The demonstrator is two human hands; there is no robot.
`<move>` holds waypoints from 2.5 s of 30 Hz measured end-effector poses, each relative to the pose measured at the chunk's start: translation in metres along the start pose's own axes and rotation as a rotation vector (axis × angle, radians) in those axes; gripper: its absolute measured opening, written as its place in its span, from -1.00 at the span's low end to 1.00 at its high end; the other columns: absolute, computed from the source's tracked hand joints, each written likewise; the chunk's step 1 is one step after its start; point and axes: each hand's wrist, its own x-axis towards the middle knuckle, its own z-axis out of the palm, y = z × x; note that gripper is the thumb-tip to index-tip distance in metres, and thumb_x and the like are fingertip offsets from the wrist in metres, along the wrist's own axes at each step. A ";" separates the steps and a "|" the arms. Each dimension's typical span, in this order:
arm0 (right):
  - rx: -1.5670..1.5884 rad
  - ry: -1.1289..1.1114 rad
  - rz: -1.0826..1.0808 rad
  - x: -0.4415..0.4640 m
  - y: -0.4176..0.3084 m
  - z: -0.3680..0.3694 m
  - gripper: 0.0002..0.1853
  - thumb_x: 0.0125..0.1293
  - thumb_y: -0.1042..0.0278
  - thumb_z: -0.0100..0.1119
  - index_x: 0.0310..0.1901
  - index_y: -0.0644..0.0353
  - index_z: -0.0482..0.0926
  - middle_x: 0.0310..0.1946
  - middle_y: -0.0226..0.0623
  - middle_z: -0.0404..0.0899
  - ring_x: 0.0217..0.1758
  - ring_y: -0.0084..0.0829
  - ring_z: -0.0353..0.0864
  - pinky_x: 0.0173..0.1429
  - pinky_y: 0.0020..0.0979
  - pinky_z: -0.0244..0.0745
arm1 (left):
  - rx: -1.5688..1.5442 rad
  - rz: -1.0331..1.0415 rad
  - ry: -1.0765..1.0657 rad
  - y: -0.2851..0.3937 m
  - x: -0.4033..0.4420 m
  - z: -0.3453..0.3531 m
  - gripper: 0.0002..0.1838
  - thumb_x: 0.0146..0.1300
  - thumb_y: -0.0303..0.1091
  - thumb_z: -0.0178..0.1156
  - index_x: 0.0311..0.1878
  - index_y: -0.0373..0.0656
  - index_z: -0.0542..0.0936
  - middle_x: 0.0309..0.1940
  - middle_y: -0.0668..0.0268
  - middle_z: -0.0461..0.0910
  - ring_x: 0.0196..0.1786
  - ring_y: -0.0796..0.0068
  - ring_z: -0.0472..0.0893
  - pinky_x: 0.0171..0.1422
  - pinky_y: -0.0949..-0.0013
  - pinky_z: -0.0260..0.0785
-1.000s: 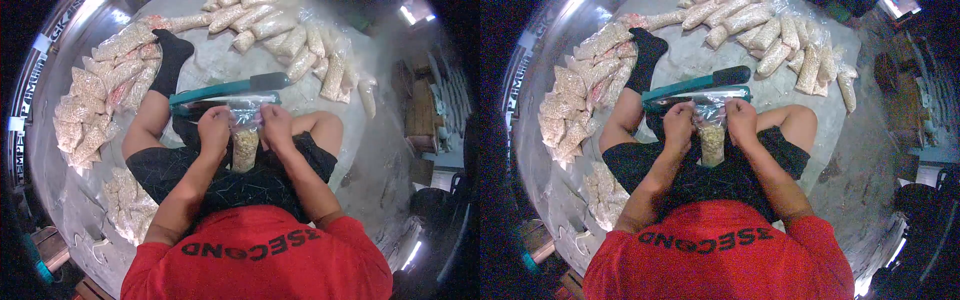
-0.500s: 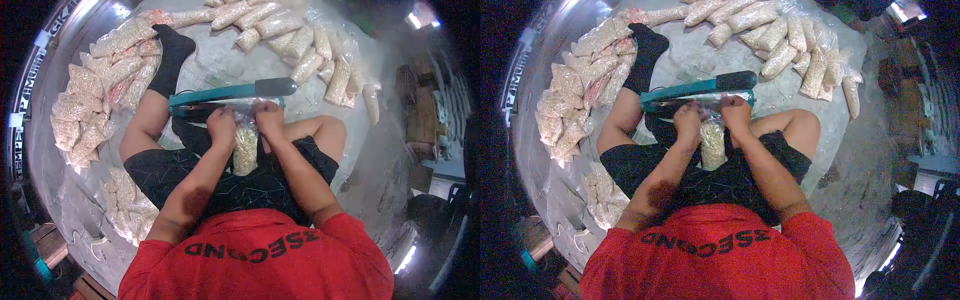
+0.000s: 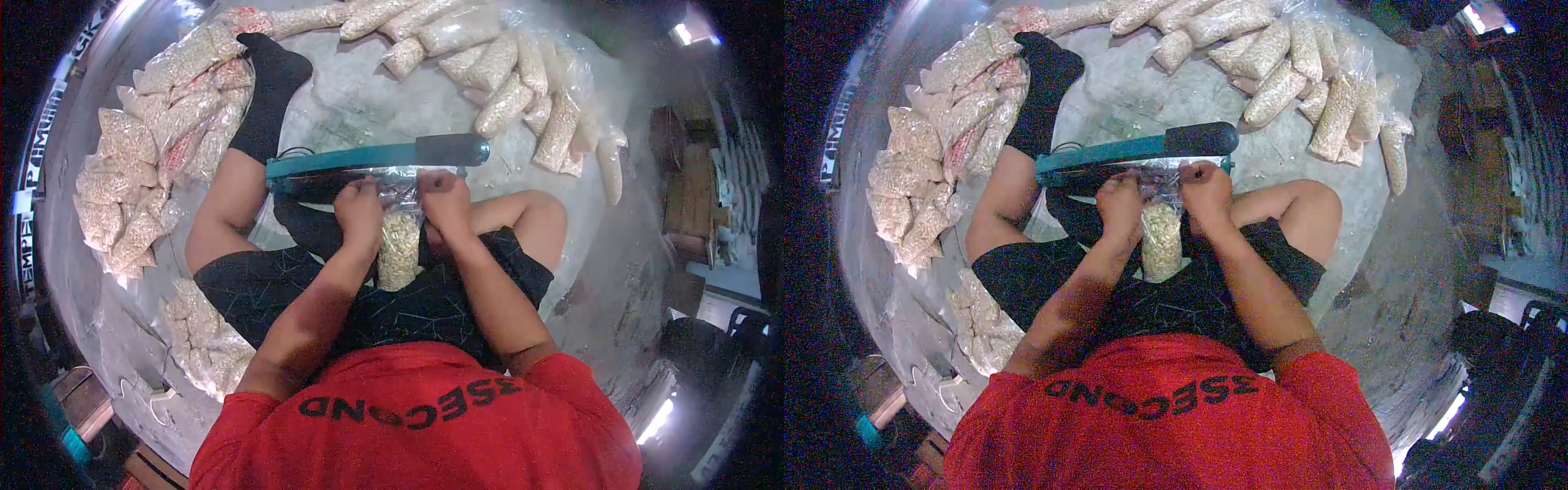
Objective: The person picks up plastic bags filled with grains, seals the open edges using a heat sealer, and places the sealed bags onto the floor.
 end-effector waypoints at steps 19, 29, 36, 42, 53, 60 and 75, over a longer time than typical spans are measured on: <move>-0.118 0.278 -0.914 0.002 -0.125 -0.088 -0.77 0.29 0.20 0.38 -0.17 0.19 0.70 -0.32 -0.11 0.69 -0.22 -0.08 0.69 -0.10 -0.13 0.54 | 0.387 0.259 0.048 -0.024 0.023 -0.013 -0.80 0.44 -0.39 0.17 -0.16 -0.36 0.65 -0.34 0.19 0.70 -0.36 0.36 0.70 -0.29 0.32 0.53; -0.560 0.036 -0.775 0.038 -0.033 -0.032 -0.75 0.39 0.21 0.17 -0.22 0.23 0.68 -0.30 -0.09 0.66 -0.19 0.00 0.62 -0.06 -0.03 0.45 | 0.101 -0.026 -0.004 -0.007 0.007 -0.006 -0.79 0.45 -0.38 0.16 -0.23 -0.34 0.64 -0.45 0.24 0.66 -0.46 0.47 0.62 -0.39 0.37 0.46; -0.521 0.072 -0.810 0.049 -0.025 -0.017 -0.75 0.45 0.28 0.02 -0.16 0.23 0.65 -0.21 -0.07 0.66 -0.09 0.04 0.62 0.09 -0.03 0.45 | 0.215 -0.077 -0.009 0.018 -0.004 -0.006 -0.73 0.46 -0.29 0.18 -0.14 -0.36 0.67 -0.38 0.26 0.68 -0.41 0.52 0.60 -0.27 0.37 0.47; -0.617 0.099 -0.775 0.053 -0.016 -0.007 -0.65 0.50 0.19 -0.10 -0.17 0.19 0.67 -0.21 -0.11 0.67 -0.03 0.03 0.63 0.12 -0.03 0.44 | 0.145 -0.205 -0.085 0.013 -0.015 -0.020 -0.70 0.46 -0.25 0.23 0.04 -0.32 0.64 -0.17 0.29 0.69 -0.10 0.51 0.60 0.08 0.40 0.44; -0.685 0.094 -0.775 0.057 -0.006 -0.005 -0.54 0.53 0.11 -0.22 -0.16 0.20 0.70 -0.19 -0.04 0.69 -0.03 0.06 0.65 0.12 -0.03 0.44 | 0.038 -0.422 -0.222 0.030 -0.003 -0.016 -0.77 0.49 -0.29 0.18 0.01 -0.26 0.65 -0.19 0.37 0.68 -0.16 0.62 0.57 0.01 0.41 0.42; -0.636 0.105 -0.764 0.054 -0.013 -0.007 -0.62 0.49 0.14 -0.12 -0.15 0.19 0.68 -0.19 0.00 0.66 0.00 0.07 0.63 0.12 -0.02 0.41 | 0.051 -0.459 -0.273 0.026 -0.008 -0.014 -0.78 0.50 -0.29 0.19 -0.01 -0.25 0.66 -0.21 0.41 0.67 -0.17 0.65 0.54 -0.01 0.44 0.40; -0.534 0.182 -0.837 0.050 -0.009 -0.015 -0.82 0.28 0.21 0.17 -0.36 0.11 0.63 -0.43 -0.20 0.53 -0.31 -0.07 0.55 -0.17 -0.03 0.40 | 0.138 -0.194 -0.194 -0.003 -0.021 -0.015 -0.78 0.51 -0.30 0.14 -0.14 -0.25 0.66 -0.35 0.37 0.65 -0.32 0.56 0.56 -0.16 0.40 0.43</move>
